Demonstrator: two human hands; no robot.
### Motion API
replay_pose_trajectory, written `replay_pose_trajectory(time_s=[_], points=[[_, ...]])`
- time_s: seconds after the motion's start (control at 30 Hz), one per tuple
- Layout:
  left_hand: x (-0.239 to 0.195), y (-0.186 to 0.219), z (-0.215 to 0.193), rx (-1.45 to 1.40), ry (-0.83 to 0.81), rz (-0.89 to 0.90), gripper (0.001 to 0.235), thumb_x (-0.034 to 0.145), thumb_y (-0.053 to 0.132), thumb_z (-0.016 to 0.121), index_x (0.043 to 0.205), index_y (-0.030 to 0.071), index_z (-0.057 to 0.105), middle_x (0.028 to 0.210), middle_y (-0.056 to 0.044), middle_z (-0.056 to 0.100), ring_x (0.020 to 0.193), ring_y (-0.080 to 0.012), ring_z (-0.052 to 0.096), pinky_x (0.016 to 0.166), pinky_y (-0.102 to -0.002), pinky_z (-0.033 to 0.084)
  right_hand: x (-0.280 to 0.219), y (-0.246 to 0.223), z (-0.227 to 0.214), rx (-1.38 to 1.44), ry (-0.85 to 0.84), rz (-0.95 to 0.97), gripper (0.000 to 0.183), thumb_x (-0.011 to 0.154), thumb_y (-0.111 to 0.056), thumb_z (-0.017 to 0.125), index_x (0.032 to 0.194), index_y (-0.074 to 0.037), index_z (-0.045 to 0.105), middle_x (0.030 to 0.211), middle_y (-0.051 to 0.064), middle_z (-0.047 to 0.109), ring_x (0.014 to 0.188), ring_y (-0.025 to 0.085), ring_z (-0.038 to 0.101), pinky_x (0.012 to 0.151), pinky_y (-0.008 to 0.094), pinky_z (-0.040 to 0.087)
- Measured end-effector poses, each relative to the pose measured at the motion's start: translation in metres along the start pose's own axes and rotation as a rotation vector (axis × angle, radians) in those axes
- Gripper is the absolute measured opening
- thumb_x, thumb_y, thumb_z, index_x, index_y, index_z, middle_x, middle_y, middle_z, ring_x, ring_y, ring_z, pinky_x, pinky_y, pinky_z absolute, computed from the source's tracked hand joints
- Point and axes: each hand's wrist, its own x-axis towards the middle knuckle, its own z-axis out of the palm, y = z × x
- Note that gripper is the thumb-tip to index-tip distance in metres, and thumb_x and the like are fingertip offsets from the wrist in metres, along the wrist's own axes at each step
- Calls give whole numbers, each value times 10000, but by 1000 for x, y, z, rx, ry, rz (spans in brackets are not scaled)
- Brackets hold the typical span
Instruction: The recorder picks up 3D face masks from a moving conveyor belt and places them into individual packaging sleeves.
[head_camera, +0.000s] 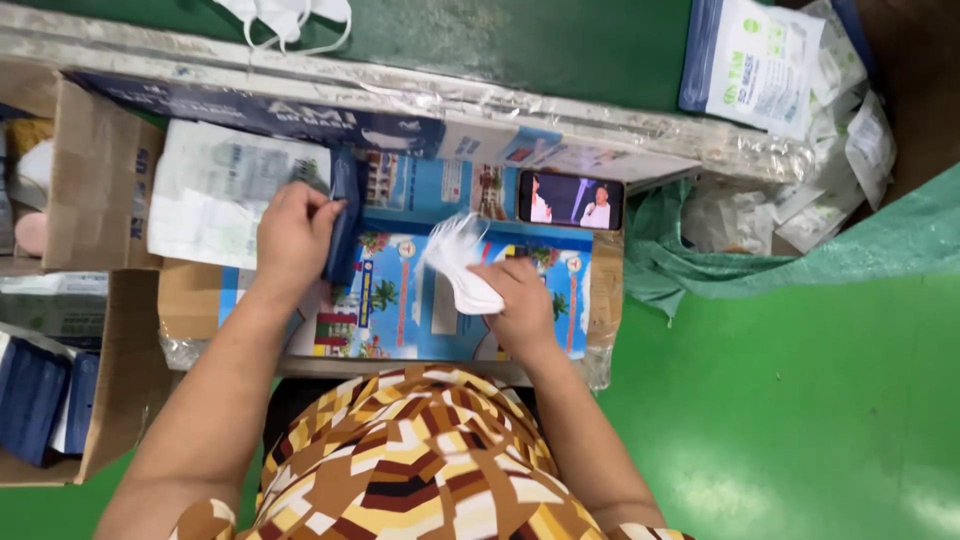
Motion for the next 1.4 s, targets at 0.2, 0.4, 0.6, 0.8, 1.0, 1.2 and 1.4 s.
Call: replay_pose_trajectory(time_s=[0.2,0.4,0.6,0.8,1.0,1.2,1.4], points=[[-29,62,-20,-504,40,291,114,879,90,741,922,45,645,870,-136,602,796,-334,597,704,-419,485,29,-41,11,987,-180,563,437,767,-115,845,1181,-114,706,1084,-6,741,996,145,672,876,299,543],[-32,82,-17,-511,-75,391,153,875,117,771,890,56,631,817,-110,605,718,-292,616,638,-371,499,34,-4,32,395,135,432,221,836,-134,805,1032,-48,749,927,27,775,835,142,729,768,307,586],[-19,99,-30,-801,-367,70,178,902,148,749,994,37,645,891,-119,636,776,-321,623,698,-383,493,14,-9,24,784,-242,428,253,929,-150,722,1166,-60,729,1023,36,755,922,98,695,823,292,572],[-1,94,-39,-542,-157,399,177,946,193,703,1078,77,678,1100,-90,677,1160,-313,601,1054,-472,399,14,-24,22,539,-189,331,323,870,-129,762,1176,-47,700,1016,41,766,919,107,703,832,289,574],[-6,101,-36,-443,-216,401,76,942,193,683,949,120,701,1015,-45,702,1162,-303,615,1175,-571,255,6,-12,9,797,-426,392,249,919,-116,648,1161,-89,699,965,52,744,861,148,697,799,306,566],[-16,94,-14,-328,-199,371,72,948,180,665,934,119,701,972,-70,684,1049,-335,598,1007,-535,357,6,-6,10,240,-421,96,212,923,-128,728,1089,3,716,1060,148,689,975,248,664,868,351,515],[-8,114,-55,-382,-487,276,133,931,225,670,974,103,700,916,-91,680,893,-342,635,796,-449,478,15,-28,-4,547,-151,259,245,899,-86,720,1130,-32,658,1065,62,667,937,125,646,820,272,546]])
